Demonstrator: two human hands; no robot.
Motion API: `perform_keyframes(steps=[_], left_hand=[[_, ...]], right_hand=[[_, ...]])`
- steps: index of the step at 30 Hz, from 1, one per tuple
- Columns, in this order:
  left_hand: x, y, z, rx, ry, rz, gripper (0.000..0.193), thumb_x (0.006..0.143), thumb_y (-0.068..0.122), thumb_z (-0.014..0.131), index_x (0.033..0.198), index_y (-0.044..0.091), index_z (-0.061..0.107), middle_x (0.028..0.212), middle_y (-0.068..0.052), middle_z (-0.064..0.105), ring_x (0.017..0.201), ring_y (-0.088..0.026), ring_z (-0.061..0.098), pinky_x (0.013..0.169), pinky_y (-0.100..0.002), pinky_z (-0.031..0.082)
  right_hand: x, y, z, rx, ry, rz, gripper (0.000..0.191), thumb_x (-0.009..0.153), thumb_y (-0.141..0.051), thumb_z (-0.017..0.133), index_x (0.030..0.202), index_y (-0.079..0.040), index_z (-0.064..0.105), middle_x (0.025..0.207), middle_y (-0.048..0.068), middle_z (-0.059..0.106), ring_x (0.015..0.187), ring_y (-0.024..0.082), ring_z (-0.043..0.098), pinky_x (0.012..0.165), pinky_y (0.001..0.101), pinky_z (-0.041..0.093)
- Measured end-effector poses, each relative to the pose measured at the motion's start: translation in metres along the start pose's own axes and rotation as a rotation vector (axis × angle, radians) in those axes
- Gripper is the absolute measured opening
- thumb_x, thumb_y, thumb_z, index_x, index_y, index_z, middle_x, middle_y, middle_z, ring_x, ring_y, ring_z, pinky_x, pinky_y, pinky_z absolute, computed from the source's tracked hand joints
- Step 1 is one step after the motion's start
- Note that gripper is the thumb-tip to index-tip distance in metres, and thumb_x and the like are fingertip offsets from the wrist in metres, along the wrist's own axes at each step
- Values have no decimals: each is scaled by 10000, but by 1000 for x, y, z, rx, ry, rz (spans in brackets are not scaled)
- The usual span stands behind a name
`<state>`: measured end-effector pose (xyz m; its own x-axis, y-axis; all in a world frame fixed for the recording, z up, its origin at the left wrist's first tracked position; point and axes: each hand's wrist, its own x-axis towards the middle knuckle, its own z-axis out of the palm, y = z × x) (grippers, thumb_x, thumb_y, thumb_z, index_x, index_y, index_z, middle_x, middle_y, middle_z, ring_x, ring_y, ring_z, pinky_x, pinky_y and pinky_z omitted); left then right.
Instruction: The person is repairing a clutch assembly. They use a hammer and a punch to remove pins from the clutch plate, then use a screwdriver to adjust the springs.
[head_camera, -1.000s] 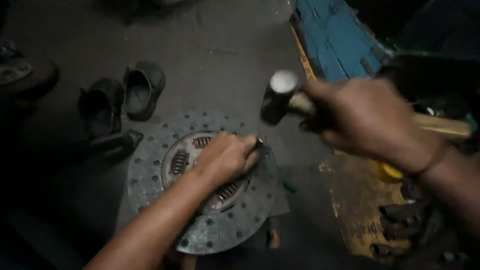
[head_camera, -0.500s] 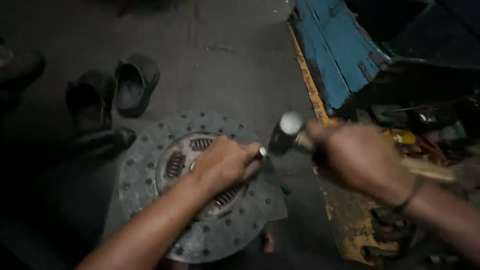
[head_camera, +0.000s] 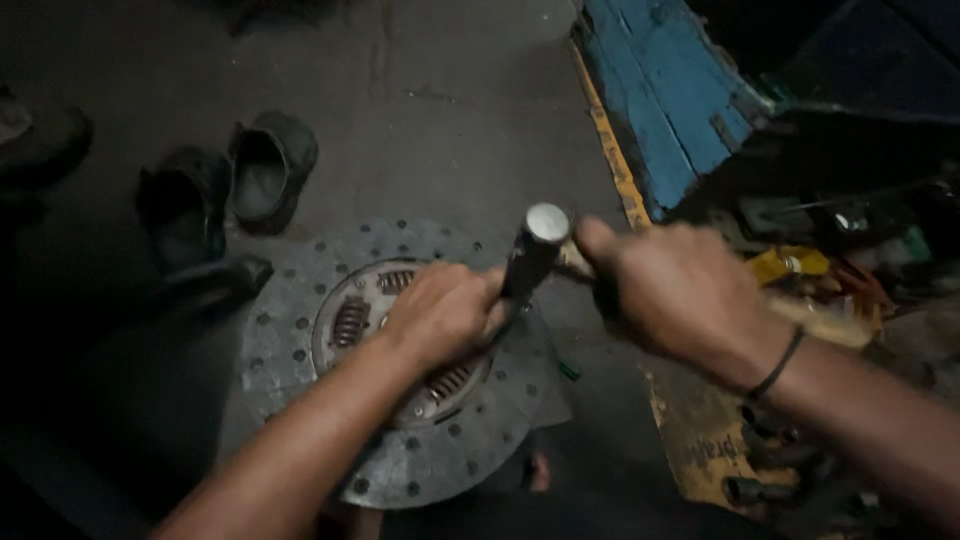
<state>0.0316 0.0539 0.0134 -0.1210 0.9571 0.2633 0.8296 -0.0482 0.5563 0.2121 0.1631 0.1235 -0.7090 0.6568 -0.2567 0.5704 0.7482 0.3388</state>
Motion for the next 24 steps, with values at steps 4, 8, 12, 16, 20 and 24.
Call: perform_keyframes(steps=[4, 8, 12, 16, 20, 24], left_hand=[[1, 2, 2, 48, 7, 15, 289, 940, 343, 684, 900, 58, 708, 736, -224, 692, 692, -437, 675, 686, -530, 535], [1, -2, 5, 48, -101, -64, 306, 964, 360, 632, 929, 62, 694, 703, -206, 700, 654, -408, 690, 686, -518, 539], [3, -6, 6, 20, -2, 23, 300, 935, 348, 662, 925, 53, 718, 712, -221, 704, 669, -427, 680, 686, -528, 535], [1, -5, 6, 54, -183, -181, 452, 979, 450, 668, 848, 27, 759, 773, -244, 684, 711, -406, 696, 705, -500, 557], [-3, -4, 5, 38, 57, 102, 300, 922, 338, 676, 885, 43, 717, 713, -231, 689, 685, -449, 671, 686, -534, 531], [-2, -7, 6, 13, 36, 92, 296, 932, 325, 668, 863, 39, 694, 676, -214, 680, 664, -451, 662, 669, -543, 520]], right_hand=[[1, 42, -25, 18, 319, -34, 477, 882, -126, 753, 1320, -150, 565, 841, 75, 665, 617, 207, 683, 475, 319, 579], [-13, 64, -66, 301, 1020, -339, 414, 940, -127, 668, 1338, -138, 556, 787, 69, 647, 604, 198, 672, 482, 327, 571], [-7, 11, -47, 490, 1015, -427, 360, 998, -127, 582, 1357, -127, 547, 733, 62, 630, 591, 188, 662, 488, 335, 564], [-7, -10, -22, -20, 59, -74, 321, 1057, -128, 497, 1375, -115, 537, 679, 56, 613, 578, 179, 651, 494, 343, 557], [0, 52, -46, 64, 564, -145, 334, 1067, -127, 486, 1398, -107, 527, 645, 58, 603, 542, 182, 644, 463, 336, 552], [-3, 67, -48, 333, 1086, -425, 330, 1035, -133, 526, 1363, -104, 536, 666, 64, 616, 567, 187, 653, 485, 339, 558]])
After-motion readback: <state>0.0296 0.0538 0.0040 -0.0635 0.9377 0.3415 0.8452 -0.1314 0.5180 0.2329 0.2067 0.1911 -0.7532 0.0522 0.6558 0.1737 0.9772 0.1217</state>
